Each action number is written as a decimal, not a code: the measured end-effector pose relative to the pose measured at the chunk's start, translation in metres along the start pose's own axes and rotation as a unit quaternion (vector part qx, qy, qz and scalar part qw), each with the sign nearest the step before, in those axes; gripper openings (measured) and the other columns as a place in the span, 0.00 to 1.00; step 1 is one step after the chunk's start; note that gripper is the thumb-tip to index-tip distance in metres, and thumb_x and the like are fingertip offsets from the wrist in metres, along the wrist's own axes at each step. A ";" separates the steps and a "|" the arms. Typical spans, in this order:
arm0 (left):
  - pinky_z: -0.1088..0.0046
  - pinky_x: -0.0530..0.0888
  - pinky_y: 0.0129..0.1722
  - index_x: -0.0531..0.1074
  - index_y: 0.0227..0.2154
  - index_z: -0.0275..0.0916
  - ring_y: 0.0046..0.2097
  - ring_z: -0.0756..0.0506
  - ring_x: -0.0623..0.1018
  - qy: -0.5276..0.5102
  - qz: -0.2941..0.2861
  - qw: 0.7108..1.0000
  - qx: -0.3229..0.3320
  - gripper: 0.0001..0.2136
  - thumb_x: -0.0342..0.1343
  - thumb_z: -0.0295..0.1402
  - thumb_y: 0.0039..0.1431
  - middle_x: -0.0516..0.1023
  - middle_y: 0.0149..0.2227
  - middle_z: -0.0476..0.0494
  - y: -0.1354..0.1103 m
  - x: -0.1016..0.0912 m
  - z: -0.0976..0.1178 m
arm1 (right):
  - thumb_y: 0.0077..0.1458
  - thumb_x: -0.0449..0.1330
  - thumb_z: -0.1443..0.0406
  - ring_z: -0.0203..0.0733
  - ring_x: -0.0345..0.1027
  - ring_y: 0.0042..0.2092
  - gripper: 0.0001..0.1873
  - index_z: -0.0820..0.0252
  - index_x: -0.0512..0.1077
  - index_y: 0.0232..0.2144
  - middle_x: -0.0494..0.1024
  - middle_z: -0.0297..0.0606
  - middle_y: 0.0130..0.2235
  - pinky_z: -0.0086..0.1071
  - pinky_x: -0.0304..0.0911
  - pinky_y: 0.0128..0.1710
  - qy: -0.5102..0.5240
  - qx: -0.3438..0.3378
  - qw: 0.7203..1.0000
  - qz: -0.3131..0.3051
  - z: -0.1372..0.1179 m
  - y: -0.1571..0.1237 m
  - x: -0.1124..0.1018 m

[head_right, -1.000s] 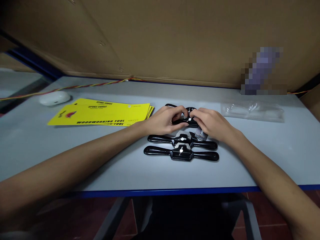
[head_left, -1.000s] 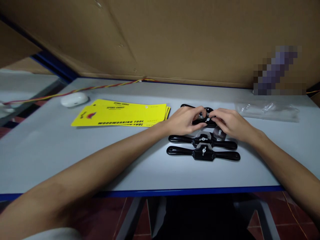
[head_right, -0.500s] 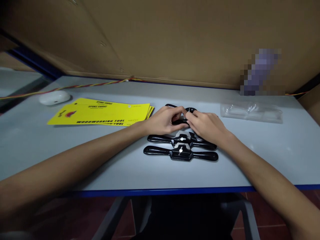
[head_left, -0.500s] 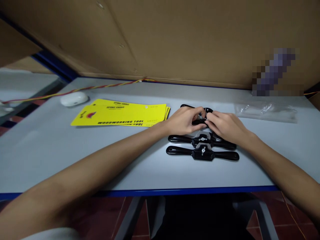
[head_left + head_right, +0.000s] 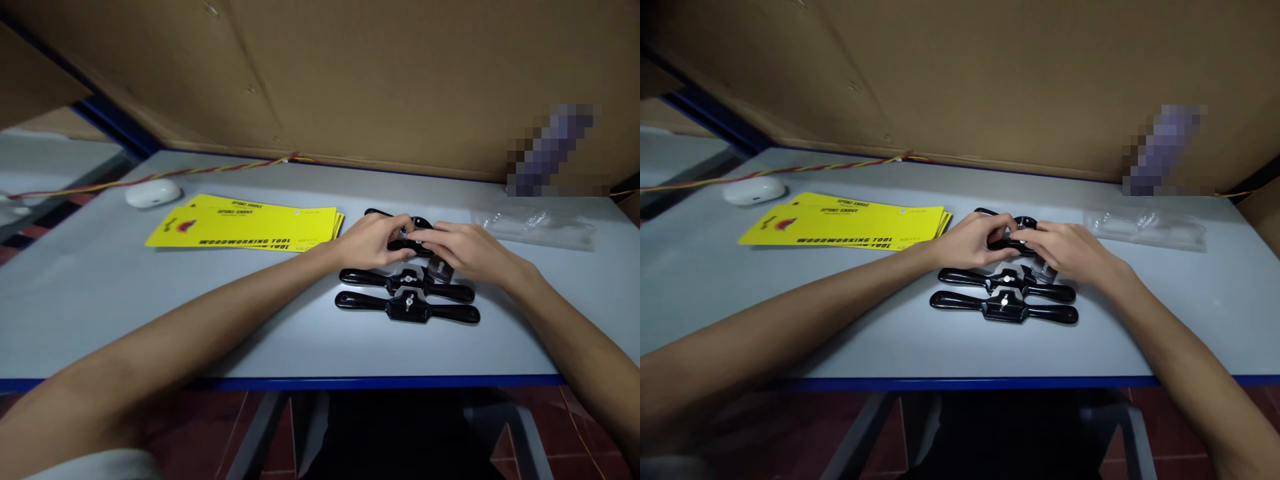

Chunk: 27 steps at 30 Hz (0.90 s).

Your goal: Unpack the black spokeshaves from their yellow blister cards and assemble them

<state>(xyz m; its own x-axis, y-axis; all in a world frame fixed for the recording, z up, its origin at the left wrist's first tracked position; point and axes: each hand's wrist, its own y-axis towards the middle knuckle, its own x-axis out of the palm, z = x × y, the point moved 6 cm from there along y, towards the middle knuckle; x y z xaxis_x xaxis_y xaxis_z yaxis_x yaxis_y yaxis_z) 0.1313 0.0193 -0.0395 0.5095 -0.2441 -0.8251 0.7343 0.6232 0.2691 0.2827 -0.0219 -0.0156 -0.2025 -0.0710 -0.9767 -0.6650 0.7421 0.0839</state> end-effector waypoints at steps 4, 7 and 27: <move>0.72 0.62 0.29 0.70 0.41 0.40 0.23 0.50 0.64 -0.008 0.000 1.000 -0.012 0.14 0.58 0.44 0.58 0.64 0.23 0.56 0.001 0.000 0.000 | 0.71 0.48 0.62 0.39 0.64 0.32 0.19 0.49 0.74 0.56 0.77 0.38 0.39 0.33 0.53 0.33 -0.016 0.007 1.000 -0.007 0.001 0.003 0.000; 0.71 0.61 0.29 0.68 0.44 0.40 0.23 0.50 0.64 -0.010 -0.001 1.000 -0.020 0.16 0.57 0.43 0.57 0.63 0.23 0.57 0.001 0.001 0.000 | 0.70 0.52 0.62 0.42 0.67 0.35 0.13 0.53 0.73 0.51 0.78 0.40 0.42 0.34 0.54 0.34 -0.019 0.024 1.000 0.004 0.001 0.006 0.003; 0.71 0.62 0.30 0.69 0.55 0.36 0.25 0.48 0.67 0.014 -0.028 0.999 0.016 0.19 0.49 0.38 0.66 0.68 0.24 0.54 -0.001 0.002 0.002 | 0.69 0.49 0.63 0.45 0.72 0.41 0.15 0.59 0.76 0.44 0.80 0.44 0.42 0.38 0.64 0.43 0.101 -0.011 0.991 0.087 0.006 0.002 0.002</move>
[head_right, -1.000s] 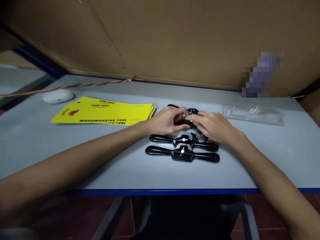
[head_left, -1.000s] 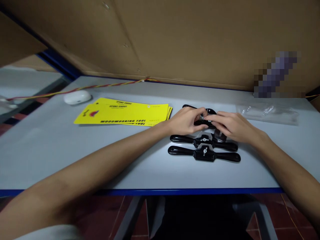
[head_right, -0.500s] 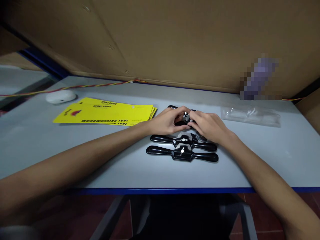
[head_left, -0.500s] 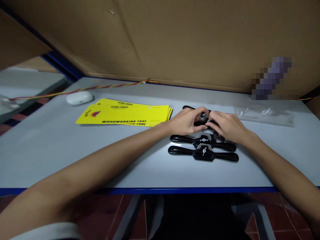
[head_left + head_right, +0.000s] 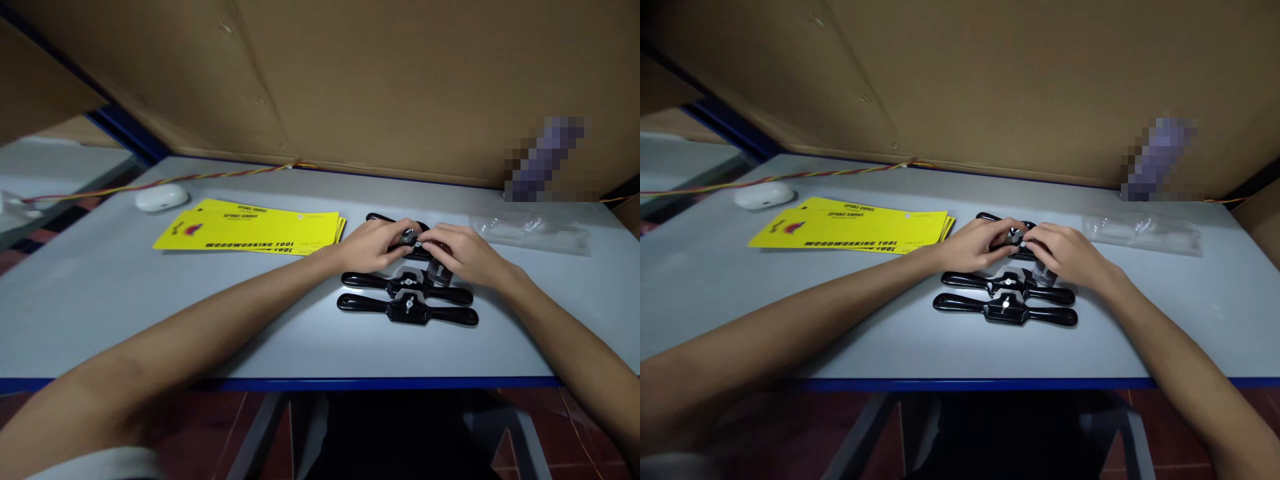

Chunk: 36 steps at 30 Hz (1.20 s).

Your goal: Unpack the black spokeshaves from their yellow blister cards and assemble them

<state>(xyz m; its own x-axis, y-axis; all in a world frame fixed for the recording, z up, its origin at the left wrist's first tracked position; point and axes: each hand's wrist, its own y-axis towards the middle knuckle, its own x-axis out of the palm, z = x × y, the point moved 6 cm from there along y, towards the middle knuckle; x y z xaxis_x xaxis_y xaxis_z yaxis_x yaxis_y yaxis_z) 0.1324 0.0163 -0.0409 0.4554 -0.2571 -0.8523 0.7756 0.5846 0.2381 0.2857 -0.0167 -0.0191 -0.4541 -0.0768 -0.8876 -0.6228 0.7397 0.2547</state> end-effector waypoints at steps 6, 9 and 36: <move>0.70 0.63 0.30 0.69 0.55 0.34 0.26 0.48 0.67 0.008 -0.005 1.000 0.002 0.19 0.48 0.37 0.66 0.69 0.24 0.53 0.000 0.000 0.002 | 0.69 0.50 0.61 0.43 0.70 0.38 0.14 0.60 0.74 0.42 0.80 0.44 0.40 0.38 0.63 0.41 0.007 0.015 1.000 0.000 -0.001 0.000 0.000; 0.70 0.63 0.30 0.69 0.55 0.35 0.25 0.48 0.68 0.016 -0.001 1.000 0.004 0.19 0.47 0.37 0.67 0.70 0.24 0.52 0.000 -0.001 0.002 | 0.69 0.51 0.62 0.43 0.70 0.37 0.13 0.60 0.74 0.42 0.79 0.44 0.40 0.37 0.62 0.41 0.005 0.015 1.000 0.001 0.000 0.000 0.000; 0.70 0.63 0.28 0.69 0.56 0.32 0.24 0.48 0.68 0.029 0.009 1.000 -0.003 0.21 0.48 0.39 0.64 0.69 0.24 0.52 0.000 0.001 -0.001 | 0.68 0.48 0.62 0.41 0.63 0.32 0.15 0.63 0.72 0.44 0.77 0.43 0.38 0.36 0.47 0.31 -0.210 0.020 0.976 -0.048 -0.016 0.010 0.011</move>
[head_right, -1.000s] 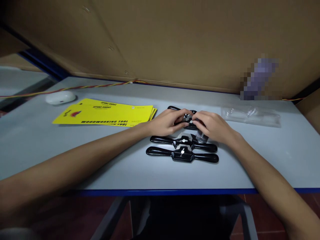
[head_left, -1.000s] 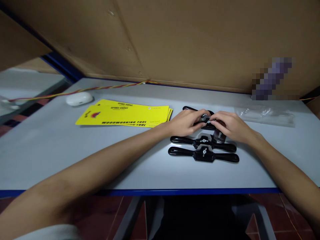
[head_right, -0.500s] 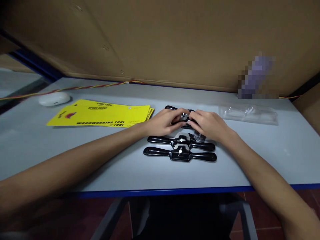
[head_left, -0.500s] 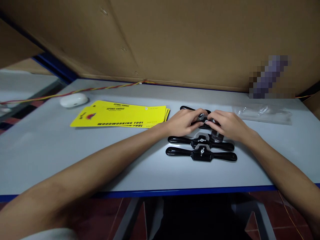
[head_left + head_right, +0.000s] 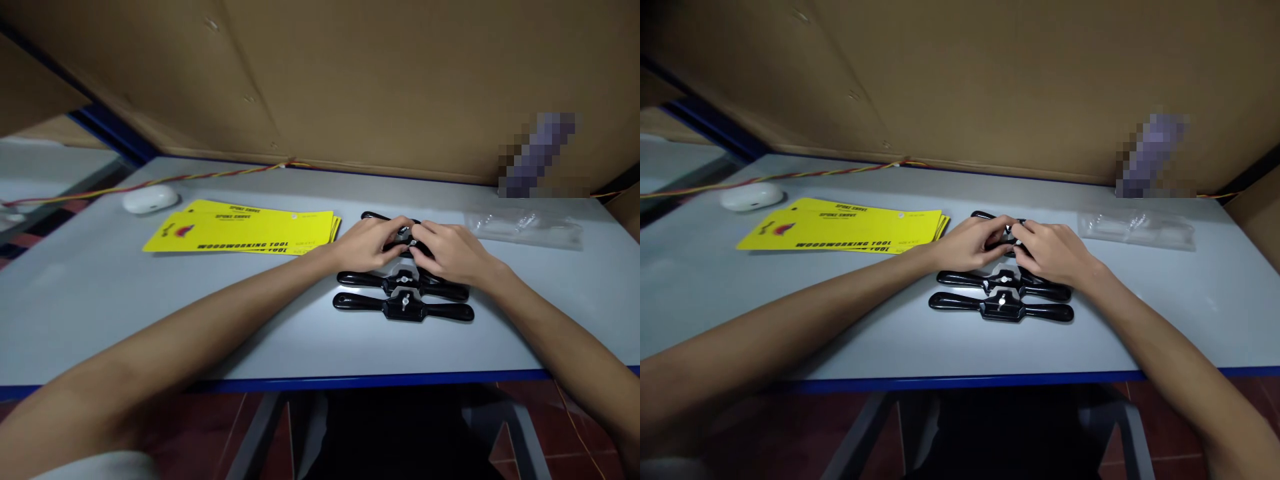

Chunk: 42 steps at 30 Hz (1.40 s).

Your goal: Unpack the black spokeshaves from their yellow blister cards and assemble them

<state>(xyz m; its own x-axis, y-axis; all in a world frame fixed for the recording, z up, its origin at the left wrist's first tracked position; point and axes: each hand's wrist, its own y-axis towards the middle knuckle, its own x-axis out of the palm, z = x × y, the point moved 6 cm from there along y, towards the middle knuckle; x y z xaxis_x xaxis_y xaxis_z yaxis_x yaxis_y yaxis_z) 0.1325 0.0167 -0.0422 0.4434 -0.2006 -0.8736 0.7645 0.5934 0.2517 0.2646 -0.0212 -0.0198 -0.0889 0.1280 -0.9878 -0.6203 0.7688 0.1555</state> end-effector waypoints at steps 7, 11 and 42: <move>0.70 0.64 0.28 0.69 0.55 0.35 0.24 0.48 0.68 -0.004 0.001 1.000 -0.001 0.21 0.49 0.40 0.64 0.69 0.23 0.53 0.001 0.000 0.000 | 0.71 0.47 0.59 0.41 0.63 0.32 0.17 0.63 0.73 0.43 0.77 0.43 0.38 0.35 0.48 0.31 -0.001 0.002 1.000 0.006 0.002 -0.001 0.003; 0.70 0.64 0.29 0.69 0.55 0.35 0.25 0.48 0.69 -0.001 -0.001 1.000 -0.002 0.21 0.49 0.41 0.64 0.69 0.24 0.53 0.000 0.000 0.000 | 0.72 0.46 0.58 0.41 0.64 0.32 0.18 0.62 0.73 0.43 0.77 0.43 0.37 0.35 0.49 0.31 0.005 -0.002 1.000 0.008 0.003 -0.002 0.001; 0.71 0.64 0.30 0.71 0.55 0.37 0.25 0.48 0.70 -0.016 0.010 1.000 0.011 0.20 0.51 0.39 0.63 0.70 0.24 0.53 0.001 -0.002 0.001 | 0.67 0.53 0.64 0.37 0.64 0.31 0.16 0.56 0.75 0.53 0.77 0.33 0.33 0.33 0.57 0.36 0.285 0.002 0.956 -0.073 0.020 -0.001 -0.008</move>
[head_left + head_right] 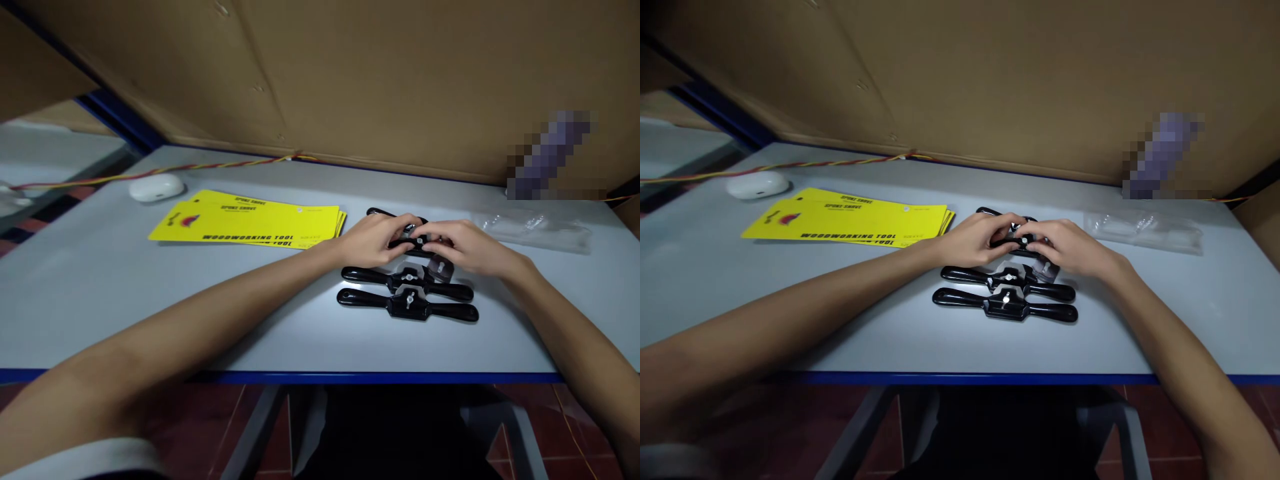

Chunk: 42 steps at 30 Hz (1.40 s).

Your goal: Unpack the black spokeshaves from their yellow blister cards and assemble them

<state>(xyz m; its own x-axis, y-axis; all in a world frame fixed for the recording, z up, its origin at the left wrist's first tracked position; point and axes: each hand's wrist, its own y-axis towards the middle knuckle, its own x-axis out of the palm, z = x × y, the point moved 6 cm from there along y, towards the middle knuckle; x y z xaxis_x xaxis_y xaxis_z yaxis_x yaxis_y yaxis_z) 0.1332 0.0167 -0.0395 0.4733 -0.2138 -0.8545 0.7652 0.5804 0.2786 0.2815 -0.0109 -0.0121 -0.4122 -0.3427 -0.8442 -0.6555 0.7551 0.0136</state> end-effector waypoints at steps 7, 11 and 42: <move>0.71 0.63 0.30 0.70 0.55 0.36 0.25 0.48 0.69 -0.011 -0.006 1.000 -0.010 0.20 0.51 0.38 0.63 0.69 0.24 0.53 0.000 0.002 -0.002 | 0.66 0.56 0.62 0.36 0.61 0.29 0.14 0.57 0.74 0.51 0.71 0.29 0.29 0.32 0.55 0.34 0.005 0.015 1.000 -0.005 0.003 0.002 0.002; 0.71 0.63 0.30 0.70 0.54 0.36 0.25 0.49 0.68 -0.017 -0.008 1.000 -0.015 0.19 0.51 0.38 0.62 0.69 0.24 0.54 0.001 0.001 -0.002 | 0.65 0.56 0.63 0.36 0.61 0.28 0.14 0.57 0.73 0.51 0.70 0.28 0.28 0.32 0.54 0.34 0.001 0.023 1.000 -0.009 0.002 0.004 0.002; 0.65 0.71 0.34 0.74 0.56 0.35 0.34 0.42 0.80 0.118 -0.015 0.993 -0.005 0.25 0.40 0.43 0.68 0.81 0.30 0.42 -0.003 0.000 0.002 | 0.59 0.61 0.53 0.46 0.69 0.40 0.19 0.58 0.74 0.47 0.74 0.44 0.46 0.38 0.60 0.40 -0.108 0.121 0.985 -0.066 0.008 -0.038 0.000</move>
<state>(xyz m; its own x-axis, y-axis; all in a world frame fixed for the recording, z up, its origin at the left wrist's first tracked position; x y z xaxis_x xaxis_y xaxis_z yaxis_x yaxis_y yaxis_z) 0.1318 0.0132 -0.0397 0.3341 -0.0422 -0.9416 0.7721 0.5853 0.2477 0.3116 -0.0349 -0.0171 -0.1726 -0.3406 -0.9242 -0.5137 0.8317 -0.2106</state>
